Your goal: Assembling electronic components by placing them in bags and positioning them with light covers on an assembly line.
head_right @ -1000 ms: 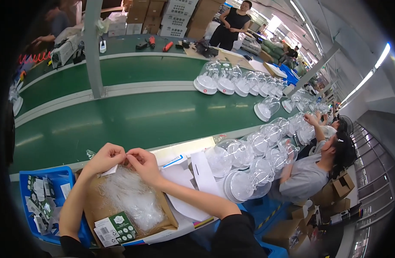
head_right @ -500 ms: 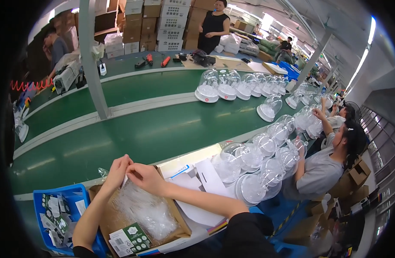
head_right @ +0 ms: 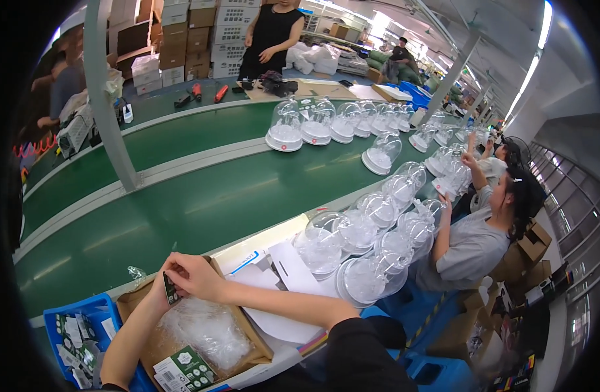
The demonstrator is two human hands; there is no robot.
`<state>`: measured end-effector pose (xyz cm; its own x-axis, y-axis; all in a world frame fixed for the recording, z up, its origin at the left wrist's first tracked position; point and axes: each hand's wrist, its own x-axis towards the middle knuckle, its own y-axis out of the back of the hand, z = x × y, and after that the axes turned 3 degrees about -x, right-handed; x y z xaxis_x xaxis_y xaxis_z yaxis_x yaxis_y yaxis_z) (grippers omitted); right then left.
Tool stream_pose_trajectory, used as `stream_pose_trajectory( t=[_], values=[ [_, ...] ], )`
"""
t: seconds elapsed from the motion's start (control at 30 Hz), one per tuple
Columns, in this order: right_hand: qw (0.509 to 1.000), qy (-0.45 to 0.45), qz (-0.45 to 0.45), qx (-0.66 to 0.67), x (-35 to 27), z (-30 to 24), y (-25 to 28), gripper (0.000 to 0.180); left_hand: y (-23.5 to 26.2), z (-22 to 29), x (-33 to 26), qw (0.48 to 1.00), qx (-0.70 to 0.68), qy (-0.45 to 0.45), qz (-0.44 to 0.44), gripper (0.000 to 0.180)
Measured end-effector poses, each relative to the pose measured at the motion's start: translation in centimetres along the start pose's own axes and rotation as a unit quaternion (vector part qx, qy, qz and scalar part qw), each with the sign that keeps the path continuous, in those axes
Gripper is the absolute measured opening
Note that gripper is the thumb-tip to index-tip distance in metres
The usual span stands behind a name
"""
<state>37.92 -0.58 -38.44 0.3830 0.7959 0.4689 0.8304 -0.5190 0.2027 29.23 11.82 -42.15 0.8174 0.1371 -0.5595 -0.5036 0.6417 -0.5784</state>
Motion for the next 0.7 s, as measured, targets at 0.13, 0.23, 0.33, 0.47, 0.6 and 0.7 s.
stream_pose_trajectory(
  t=[0.13, 0.23, 0.33, 0.47, 0.6, 0.7],
  values=[
    [0.999, 0.032, 0.010, 0.001, 0.1, 0.3, -0.1, 0.010, -1.2, -0.1, -0.5, 0.999, 0.003, -0.015, 0.036, 0.044],
    [0.998, -0.040, -0.022, 0.031, 0.0, -0.7, 0.4, 0.007, -0.4, 0.0, -0.2, 1.000, -0.004, -0.010, 0.013, 0.044],
    [0.999, -0.042, -0.005, 0.034, -0.1, 0.0, 0.2, 0.008, -0.5, 0.1, -0.3, 1.000, 0.004, -0.022, 0.008, 0.045],
    [0.999, -0.028, 0.003, 0.021, -0.1, 0.4, 0.2, 0.008, -1.1, 0.5, -0.6, 1.000, -0.013, -0.002, -0.005, 0.046],
    [0.997, -0.052, 0.017, 0.056, -0.2, 0.8, 0.0, 0.007, -0.7, 0.5, -0.6, 0.999, -0.038, 0.013, -0.014, 0.046],
    [0.999, -0.035, -0.019, 0.026, 0.1, 0.2, -0.1, 0.007, -0.6, 0.4, -0.9, 1.000, -0.028, -0.006, 0.004, 0.046]
  ],
)
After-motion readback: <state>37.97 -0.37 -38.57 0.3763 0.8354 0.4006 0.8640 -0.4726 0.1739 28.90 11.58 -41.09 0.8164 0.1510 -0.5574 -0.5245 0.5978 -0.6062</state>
